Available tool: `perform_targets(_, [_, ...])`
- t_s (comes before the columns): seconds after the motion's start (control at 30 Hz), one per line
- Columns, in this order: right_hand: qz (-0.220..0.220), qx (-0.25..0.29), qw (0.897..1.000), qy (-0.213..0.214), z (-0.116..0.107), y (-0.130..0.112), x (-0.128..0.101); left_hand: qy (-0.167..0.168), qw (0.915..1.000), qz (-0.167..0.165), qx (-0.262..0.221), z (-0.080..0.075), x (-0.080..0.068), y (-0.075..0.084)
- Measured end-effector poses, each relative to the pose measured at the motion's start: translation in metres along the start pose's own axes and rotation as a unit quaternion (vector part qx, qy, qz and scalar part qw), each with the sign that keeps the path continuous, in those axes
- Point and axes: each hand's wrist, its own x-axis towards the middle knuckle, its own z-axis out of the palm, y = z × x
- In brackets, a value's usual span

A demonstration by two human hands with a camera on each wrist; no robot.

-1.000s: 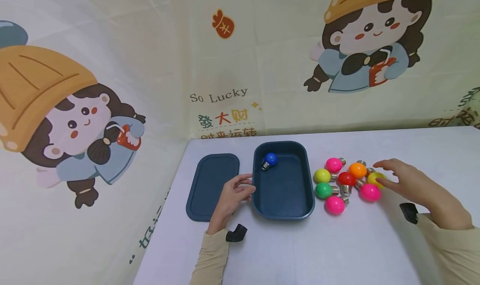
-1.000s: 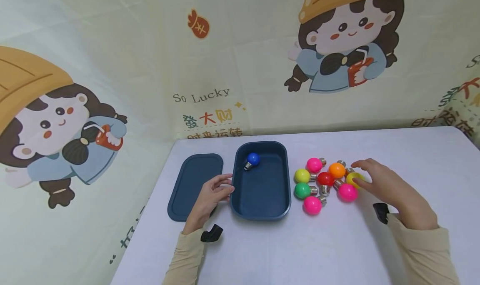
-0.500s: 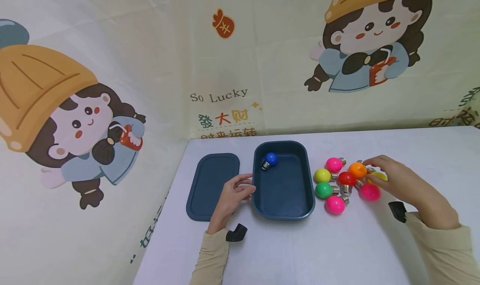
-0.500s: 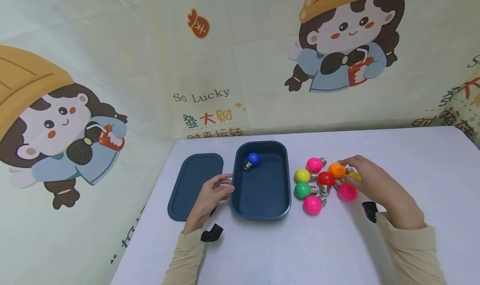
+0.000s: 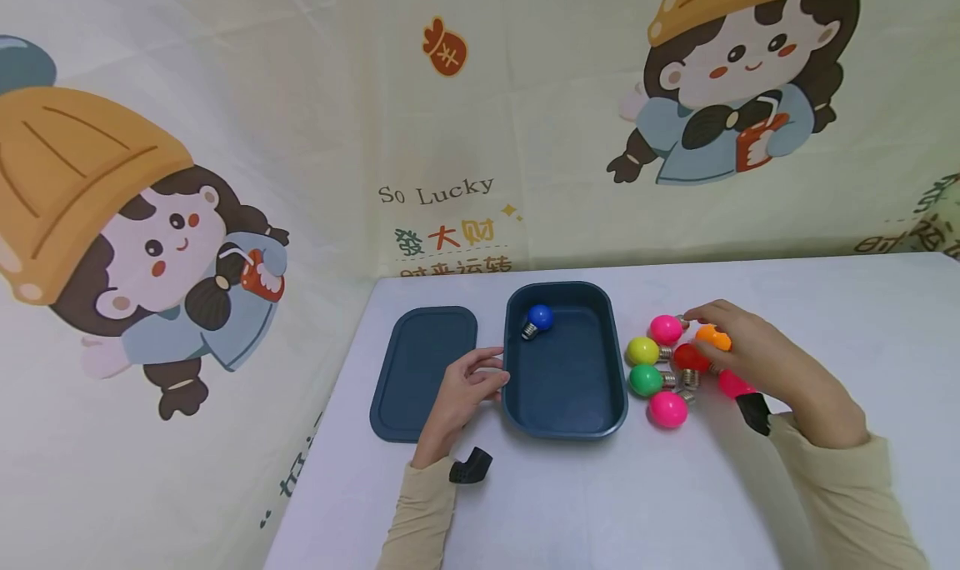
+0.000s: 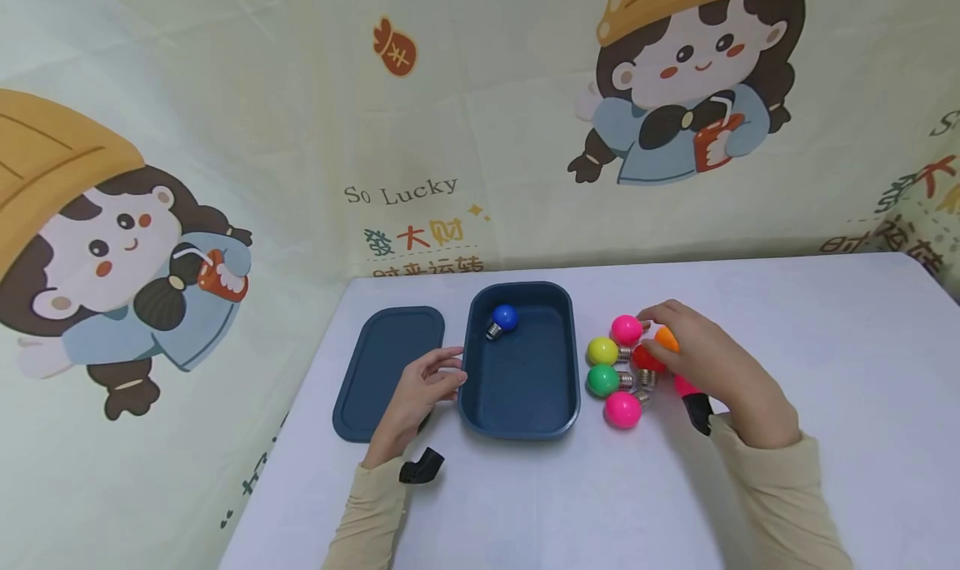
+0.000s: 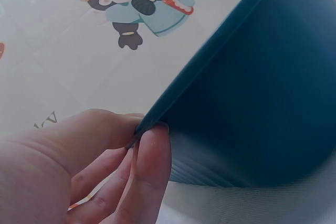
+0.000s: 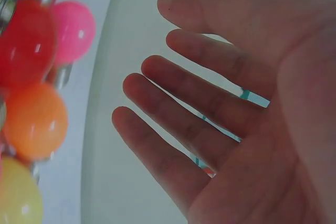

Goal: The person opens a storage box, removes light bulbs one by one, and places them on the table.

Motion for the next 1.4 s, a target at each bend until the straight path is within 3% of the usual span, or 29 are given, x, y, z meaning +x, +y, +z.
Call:
perform_targets(0.37, [-0.071, 0.007, 0.997, 0.028, 0.012, -0.027, 0.016, 0.003, 1.0000, 0.000, 0.005, 0.000, 0.000, 0.000])
perform_targets(1.4, [-0.136, 0.004, 0.990, 0.035, 0.039, -0.095, 0.070, 0.006, 1.0000, -0.002, -0.003, 0.001, 0.001, -0.001])
